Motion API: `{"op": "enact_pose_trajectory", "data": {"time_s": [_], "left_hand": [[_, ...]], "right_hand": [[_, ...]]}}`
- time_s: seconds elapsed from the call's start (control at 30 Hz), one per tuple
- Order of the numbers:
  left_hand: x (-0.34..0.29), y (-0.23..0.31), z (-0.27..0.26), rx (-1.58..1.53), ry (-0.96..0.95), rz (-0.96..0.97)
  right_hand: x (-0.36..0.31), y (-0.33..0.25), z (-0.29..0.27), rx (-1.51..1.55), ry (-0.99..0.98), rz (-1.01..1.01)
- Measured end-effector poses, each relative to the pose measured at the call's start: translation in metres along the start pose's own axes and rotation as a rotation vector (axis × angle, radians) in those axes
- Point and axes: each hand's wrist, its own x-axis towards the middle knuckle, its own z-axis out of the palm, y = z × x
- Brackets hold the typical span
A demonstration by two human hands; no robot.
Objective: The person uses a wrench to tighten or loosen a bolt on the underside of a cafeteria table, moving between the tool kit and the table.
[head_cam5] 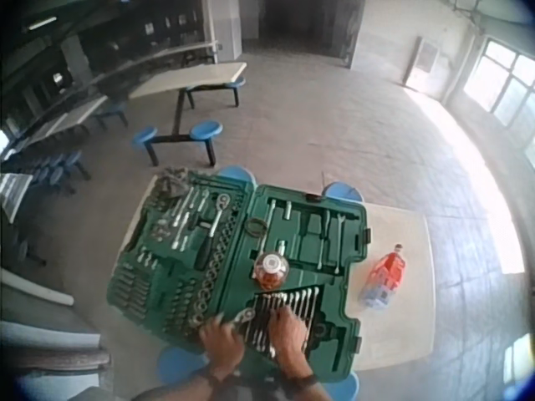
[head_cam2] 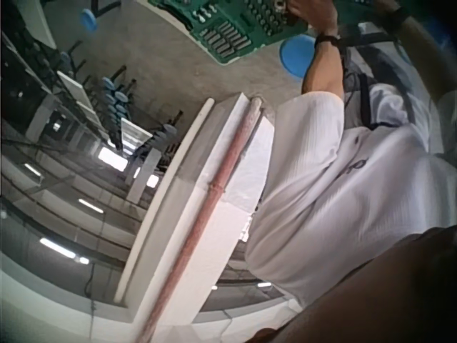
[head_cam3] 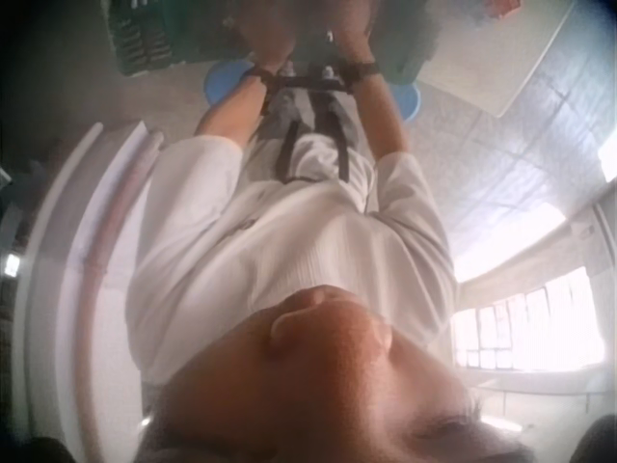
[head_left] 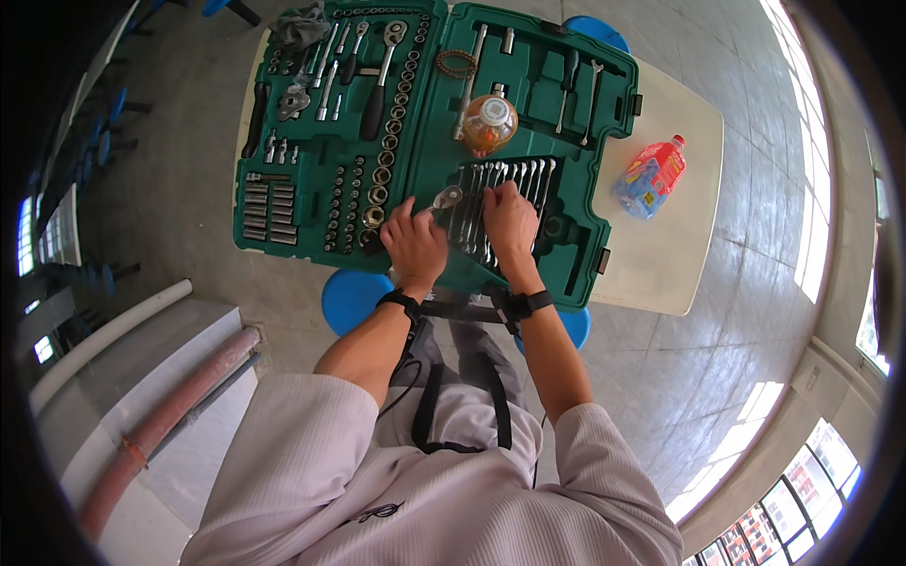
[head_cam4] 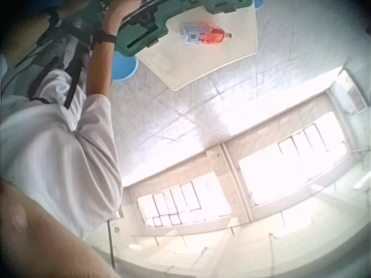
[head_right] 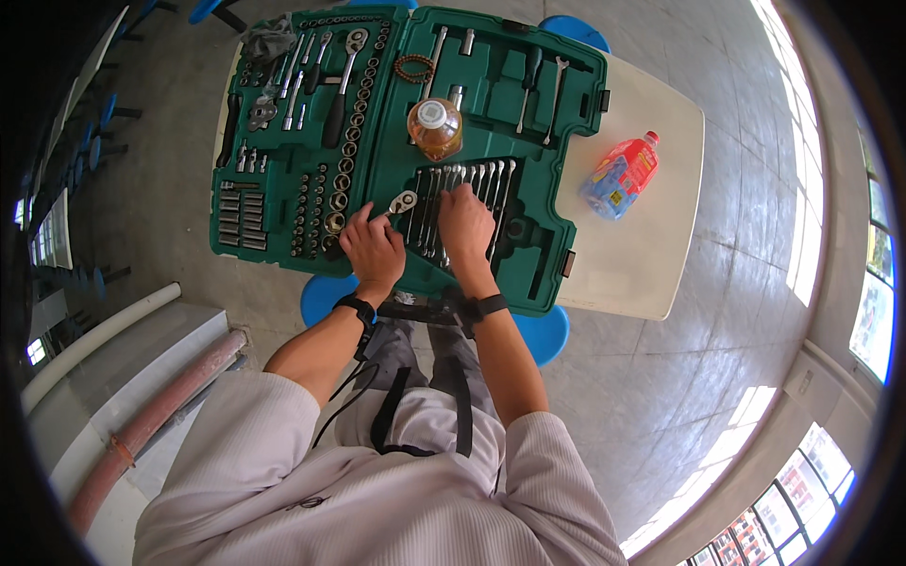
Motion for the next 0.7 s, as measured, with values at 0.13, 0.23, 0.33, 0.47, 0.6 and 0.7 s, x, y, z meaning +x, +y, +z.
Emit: {"op": "enact_pose_trajectory", "data": {"time_s": [0.13,0.23,0.33,0.47,0.6,0.7], "left_hand": [[-0.001,-0.001,-0.003,0.008,-0.022,-0.001],[0.000,0.000,-0.002,-0.014,-0.046,-0.008],[0.000,-0.001,-0.003,-0.014,-0.041,-0.003],[-0.001,-0.003,-0.003,-0.007,-0.050,-0.006],[0.000,-0.001,0.000,0.005,-0.047,-0.013],[-0.004,-0.002,0.001,-0.011,-0.067,-0.015]], "right_hand": [[-0.009,0.009,-0.003,0.353,0.081,0.056],[-0.011,0.016,0.003,0.547,0.093,0.111],[-0.015,0.020,0.007,0.646,-0.017,0.179],[-0.014,0.012,0.004,0.451,-0.016,0.042],[-0.015,0.000,0.000,0.264,0.003,0.048],[-0.010,0.004,0.005,0.045,-0.017,0.013]]}}
